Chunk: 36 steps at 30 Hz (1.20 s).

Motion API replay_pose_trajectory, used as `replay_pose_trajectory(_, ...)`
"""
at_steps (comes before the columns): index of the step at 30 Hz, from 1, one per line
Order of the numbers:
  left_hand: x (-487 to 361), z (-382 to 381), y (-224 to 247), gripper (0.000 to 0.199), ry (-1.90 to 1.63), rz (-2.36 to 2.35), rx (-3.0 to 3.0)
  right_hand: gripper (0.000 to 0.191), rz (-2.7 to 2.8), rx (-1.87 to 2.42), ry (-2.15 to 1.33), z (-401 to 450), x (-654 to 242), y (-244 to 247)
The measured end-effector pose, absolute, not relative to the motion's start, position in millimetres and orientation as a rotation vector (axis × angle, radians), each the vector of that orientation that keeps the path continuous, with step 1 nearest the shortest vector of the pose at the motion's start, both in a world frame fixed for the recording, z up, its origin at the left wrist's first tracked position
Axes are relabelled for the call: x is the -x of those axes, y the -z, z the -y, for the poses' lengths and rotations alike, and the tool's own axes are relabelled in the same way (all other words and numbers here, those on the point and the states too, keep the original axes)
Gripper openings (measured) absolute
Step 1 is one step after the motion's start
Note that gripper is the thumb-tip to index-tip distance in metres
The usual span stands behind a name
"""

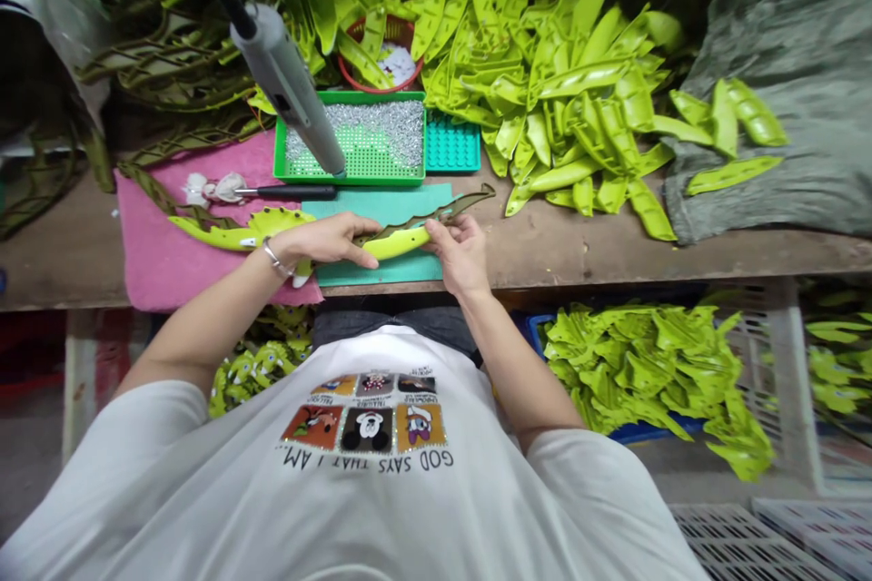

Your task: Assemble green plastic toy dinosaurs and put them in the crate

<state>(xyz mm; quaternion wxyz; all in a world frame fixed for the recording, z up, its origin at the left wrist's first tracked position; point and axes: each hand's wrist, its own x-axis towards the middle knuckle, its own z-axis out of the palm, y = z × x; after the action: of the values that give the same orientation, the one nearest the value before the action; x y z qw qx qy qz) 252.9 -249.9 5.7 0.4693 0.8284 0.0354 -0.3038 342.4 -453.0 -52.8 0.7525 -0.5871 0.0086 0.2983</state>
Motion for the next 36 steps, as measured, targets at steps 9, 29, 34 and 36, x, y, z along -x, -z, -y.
replay_pose_trajectory(9,-204.5,289.9,-19.3,0.038,0.186,-0.180,-2.860,0.064,0.053,1.504,-0.526,460.7,-344.1,66.4)
replay_pose_trajectory(29,-214.5,283.2,-36.6,0.042,-0.166,-0.038,-3.202,0.023,1.387,1.855,0.248,420.3,-328.3,23.8)
replay_pose_trajectory(34,-224.7,268.0,-28.8,0.042,-0.277,0.150,-3.270,0.024,1.367,1.846,0.242,410.3,-333.7,18.5)
replay_pose_trajectory(36,-225.5,265.3,-30.7,0.042,-0.313,0.169,-3.305,0.021,1.386,1.804,0.214,413.1,-341.7,18.2)
